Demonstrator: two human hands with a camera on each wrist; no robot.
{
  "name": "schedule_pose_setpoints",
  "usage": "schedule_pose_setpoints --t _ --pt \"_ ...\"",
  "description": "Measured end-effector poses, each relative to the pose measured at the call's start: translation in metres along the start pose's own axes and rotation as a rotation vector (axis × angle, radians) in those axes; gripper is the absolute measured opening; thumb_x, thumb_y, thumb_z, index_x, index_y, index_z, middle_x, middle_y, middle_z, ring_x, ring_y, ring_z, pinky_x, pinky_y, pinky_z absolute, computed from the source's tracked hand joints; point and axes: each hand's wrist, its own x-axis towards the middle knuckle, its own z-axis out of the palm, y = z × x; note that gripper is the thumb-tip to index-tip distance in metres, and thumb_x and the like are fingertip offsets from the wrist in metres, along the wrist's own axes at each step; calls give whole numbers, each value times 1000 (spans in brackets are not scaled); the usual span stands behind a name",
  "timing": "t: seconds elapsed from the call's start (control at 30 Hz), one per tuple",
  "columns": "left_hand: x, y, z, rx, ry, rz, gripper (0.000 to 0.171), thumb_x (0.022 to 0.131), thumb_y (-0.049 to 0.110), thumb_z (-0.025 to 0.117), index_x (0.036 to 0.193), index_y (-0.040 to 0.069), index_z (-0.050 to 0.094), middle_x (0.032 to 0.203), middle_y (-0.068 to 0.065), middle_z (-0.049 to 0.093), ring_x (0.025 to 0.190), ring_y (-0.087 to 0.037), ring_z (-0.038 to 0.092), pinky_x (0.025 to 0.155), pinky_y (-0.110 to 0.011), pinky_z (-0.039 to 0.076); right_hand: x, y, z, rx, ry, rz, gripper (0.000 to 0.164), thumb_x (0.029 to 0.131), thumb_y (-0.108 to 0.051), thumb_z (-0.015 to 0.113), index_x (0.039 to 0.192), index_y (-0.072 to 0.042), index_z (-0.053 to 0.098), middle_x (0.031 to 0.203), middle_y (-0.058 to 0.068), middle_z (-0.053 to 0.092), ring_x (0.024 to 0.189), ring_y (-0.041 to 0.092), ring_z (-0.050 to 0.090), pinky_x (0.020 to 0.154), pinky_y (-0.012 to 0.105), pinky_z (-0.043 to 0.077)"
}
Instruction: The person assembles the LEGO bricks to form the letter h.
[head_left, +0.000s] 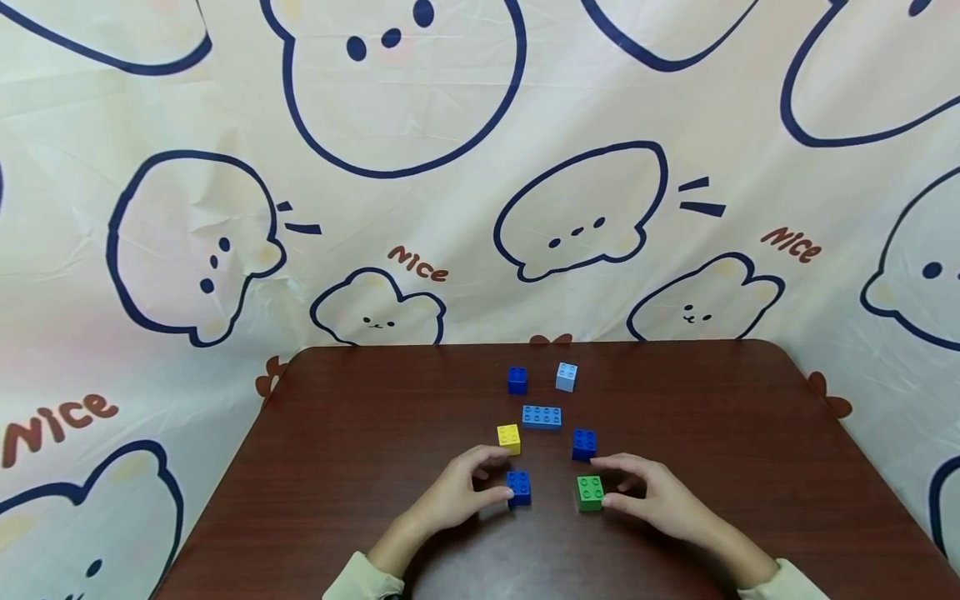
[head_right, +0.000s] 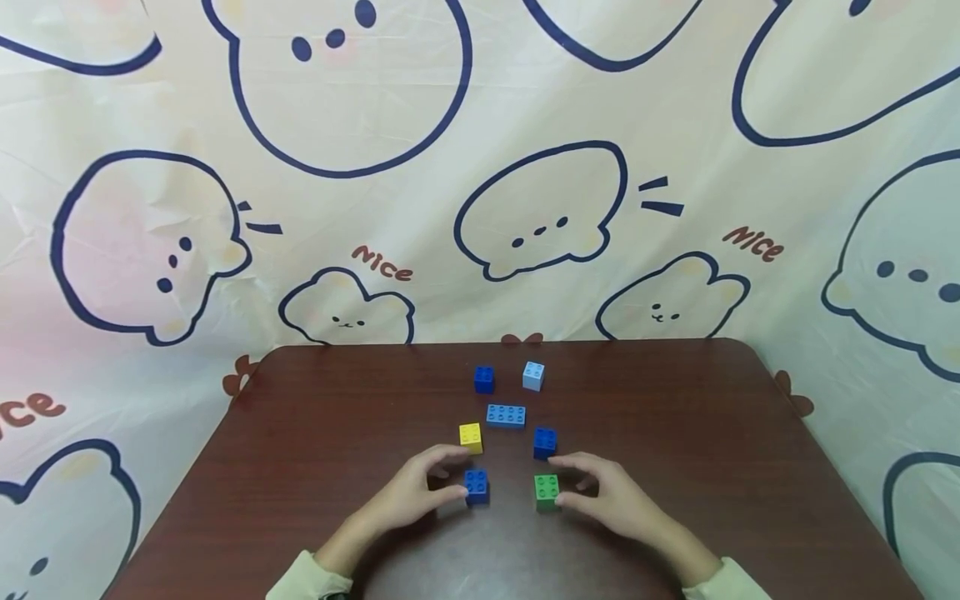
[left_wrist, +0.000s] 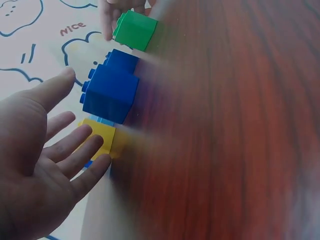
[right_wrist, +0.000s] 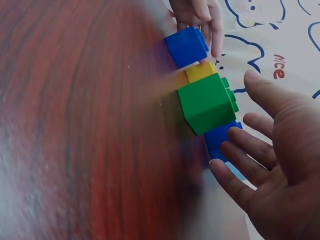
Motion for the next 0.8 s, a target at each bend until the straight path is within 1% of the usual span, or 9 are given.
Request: schedule_pose_setpoints --t 0.07,0.17,0.33,0.5,0.63,0.8 --pt "2 0 2 -8 10 -2 50 93 21 77 136 2 60 134 -14 63 119 -32 60 95 -46 53 1 0 3 -1 -4 -26 50 95 -30 75 137 -8 62 135 10 63 116 21 61 84 29 57" --pt "4 -1 5 -32 18 -10 51 91 19 79 135 2 60 133 -13 64 119 -32 61 95 -47 52 1 0 6 1 -11 -43 51 94 -30 75 138 -6 61 135 12 62 112 17 61 84 29 57" --pt "7 -4 10 -67 17 -14 50 89 16 81 133 2 62 129 -13 66 116 -33 62 94 -46 52 2 -1 10 -9 -6 -27 50 93 -30 76 137 -9 63 134 10 63 108 13 60 83 29 56" --pt "7 -6 13 -63 20 -19 49 88 16 82 132 2 63 128 -11 67 114 -29 64 94 -41 53 3 -1 13 -27 0 -25 48 93 -31 76 135 -10 65 132 8 64 104 9 59 82 28 55" --pt "6 -8 13 -57 20 -9 44 87 16 83 126 3 67 124 -9 69 110 -26 65 92 -37 53 4 0 16 -42 9 -28 45 94 -32 75 133 -11 66 129 7 66 102 8 59 81 28 55" --pt "4 -10 10 -62 11 -6 39 87 17 83 122 5 70 120 -7 71 107 -26 66 91 -36 54 3 0 18 -51 11 -7 42 96 -33 73 132 -12 67 128 6 66 101 7 59 80 27 54"
